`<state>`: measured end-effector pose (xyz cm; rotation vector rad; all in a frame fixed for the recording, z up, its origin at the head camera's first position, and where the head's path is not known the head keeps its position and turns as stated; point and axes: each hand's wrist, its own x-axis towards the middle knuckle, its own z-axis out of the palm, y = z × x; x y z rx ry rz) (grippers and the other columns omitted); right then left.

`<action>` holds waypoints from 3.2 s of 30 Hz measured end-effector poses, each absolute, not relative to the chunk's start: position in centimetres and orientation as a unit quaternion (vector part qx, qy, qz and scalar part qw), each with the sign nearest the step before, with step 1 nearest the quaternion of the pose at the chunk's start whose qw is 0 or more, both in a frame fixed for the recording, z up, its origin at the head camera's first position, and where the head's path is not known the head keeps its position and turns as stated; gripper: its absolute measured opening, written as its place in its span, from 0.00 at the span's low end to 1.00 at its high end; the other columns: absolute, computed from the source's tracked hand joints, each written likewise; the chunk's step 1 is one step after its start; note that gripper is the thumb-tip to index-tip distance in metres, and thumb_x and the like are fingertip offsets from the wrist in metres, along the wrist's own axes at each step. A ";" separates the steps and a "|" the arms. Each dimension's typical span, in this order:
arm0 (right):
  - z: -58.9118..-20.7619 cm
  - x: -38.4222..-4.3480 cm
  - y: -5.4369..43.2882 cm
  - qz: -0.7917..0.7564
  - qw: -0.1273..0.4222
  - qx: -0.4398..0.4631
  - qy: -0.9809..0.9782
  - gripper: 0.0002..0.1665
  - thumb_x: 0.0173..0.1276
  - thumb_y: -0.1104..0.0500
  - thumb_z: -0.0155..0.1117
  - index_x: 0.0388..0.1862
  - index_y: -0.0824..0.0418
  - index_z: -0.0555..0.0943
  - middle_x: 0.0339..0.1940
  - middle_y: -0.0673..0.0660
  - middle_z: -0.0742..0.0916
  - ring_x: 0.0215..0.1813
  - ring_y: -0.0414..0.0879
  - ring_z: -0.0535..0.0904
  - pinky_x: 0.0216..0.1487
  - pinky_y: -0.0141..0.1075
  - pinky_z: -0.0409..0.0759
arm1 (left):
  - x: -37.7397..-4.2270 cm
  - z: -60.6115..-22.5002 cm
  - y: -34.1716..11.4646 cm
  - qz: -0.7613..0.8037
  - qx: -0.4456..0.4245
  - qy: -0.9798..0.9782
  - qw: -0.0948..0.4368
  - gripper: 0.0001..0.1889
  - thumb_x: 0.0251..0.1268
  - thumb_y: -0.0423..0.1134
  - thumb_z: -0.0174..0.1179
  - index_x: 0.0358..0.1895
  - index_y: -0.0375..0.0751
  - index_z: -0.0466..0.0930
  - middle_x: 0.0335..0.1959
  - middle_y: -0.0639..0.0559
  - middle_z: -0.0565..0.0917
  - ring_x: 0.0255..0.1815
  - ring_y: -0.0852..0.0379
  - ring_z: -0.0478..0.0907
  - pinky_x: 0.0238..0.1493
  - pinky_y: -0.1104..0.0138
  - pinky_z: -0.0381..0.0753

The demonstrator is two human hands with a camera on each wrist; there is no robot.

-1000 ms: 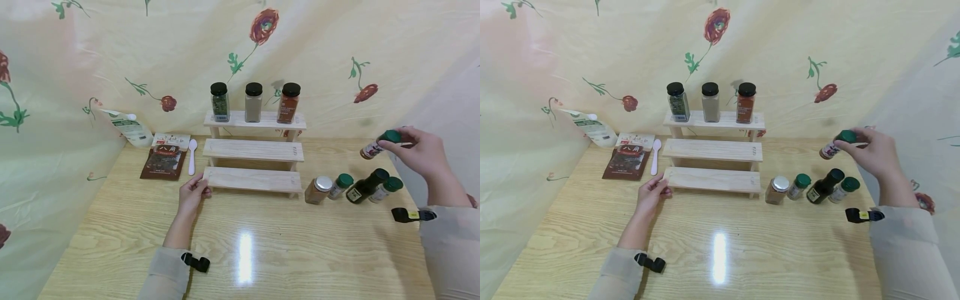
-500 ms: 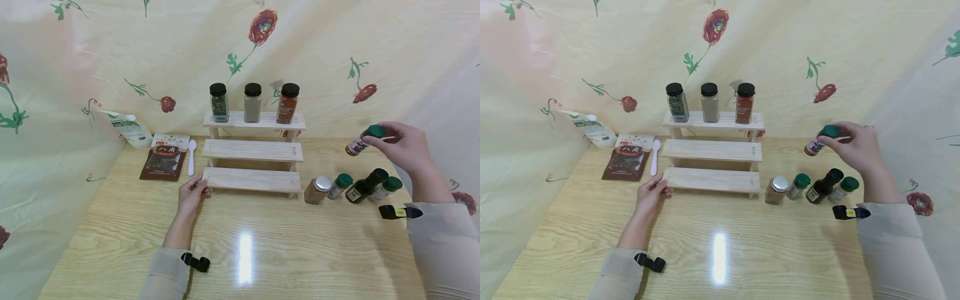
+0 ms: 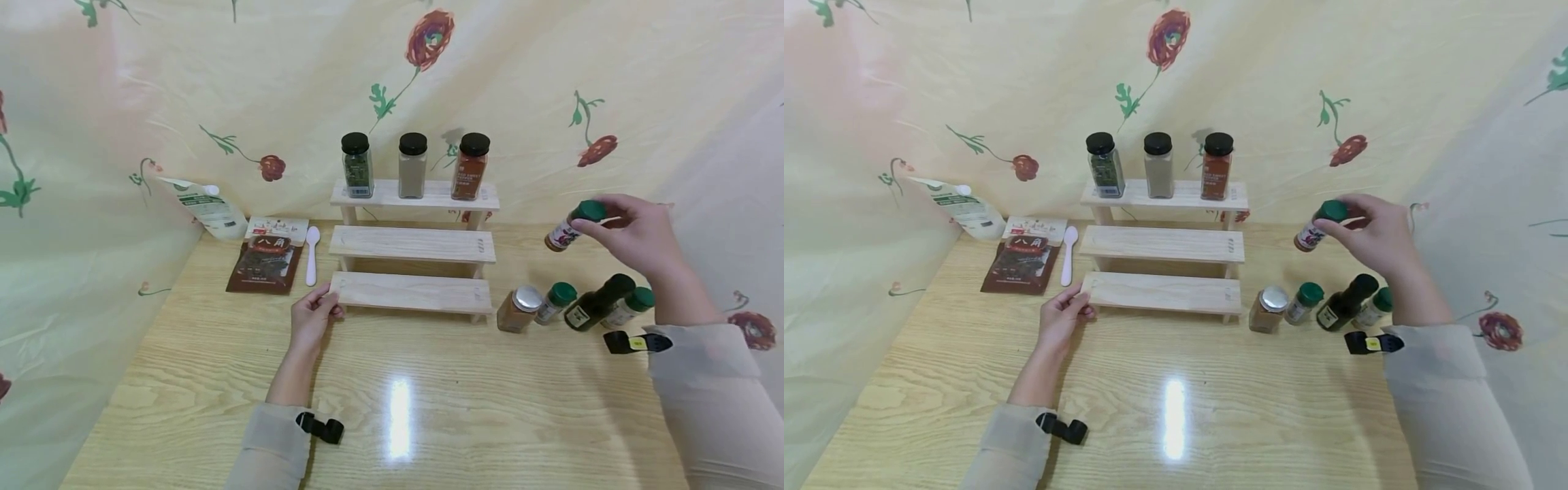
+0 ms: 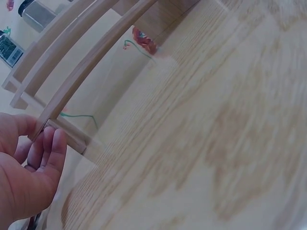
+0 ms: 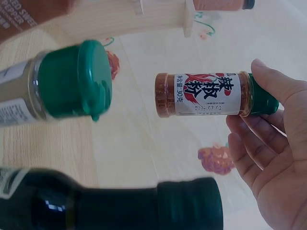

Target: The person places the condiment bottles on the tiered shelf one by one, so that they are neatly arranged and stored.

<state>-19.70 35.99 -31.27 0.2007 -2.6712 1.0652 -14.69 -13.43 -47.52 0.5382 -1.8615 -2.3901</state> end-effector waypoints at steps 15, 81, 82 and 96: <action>-30.9 -20.5 33.9 0.370 0.153 0.108 -0.910 0.22 0.65 0.56 0.76 0.54 0.66 0.83 0.37 0.32 0.82 0.34 0.25 0.80 0.34 0.13 0.79 | -14.4 -47.1 -12.9 -0.790 0.182 -0.584 0.048 0.19 0.67 0.23 0.62 0.60 0.23 0.78 0.23 0.53 0.75 0.22 0.61 0.81 0.28 0.73 0.88; -32.3 -24.7 15.8 0.435 0.071 0.217 -0.871 0.23 0.60 0.53 0.80 0.50 0.62 0.85 0.42 0.57 0.87 0.39 0.49 0.82 0.38 0.30 0.84 | -14.4 -47.5 -13.1 -0.789 0.180 -0.586 0.045 0.20 0.68 0.24 0.62 0.61 0.23 0.76 0.25 0.52 0.74 0.22 0.62 0.81 0.28 0.72 0.90; -32.3 -24.7 15.5 0.435 0.074 0.222 -0.869 0.22 0.60 0.53 0.80 0.49 0.63 0.85 0.42 0.57 0.87 0.39 0.49 0.82 0.38 0.30 0.84 | -14.4 -47.5 -13.1 -0.789 0.180 -0.586 0.045 0.20 0.68 0.24 0.62 0.61 0.22 0.76 0.25 0.52 0.74 0.22 0.62 0.81 0.28 0.72 0.90; -32.6 -25.3 10.1 0.450 0.063 0.214 -0.865 0.25 0.60 0.52 0.80 0.51 0.63 0.85 0.43 0.57 0.87 0.40 0.47 0.83 0.39 0.35 0.85 | -14.4 -47.6 -13.2 -0.788 0.172 -0.590 0.047 0.21 0.67 0.25 0.63 0.62 0.21 0.76 0.24 0.53 0.75 0.22 0.62 0.81 0.28 0.73 0.89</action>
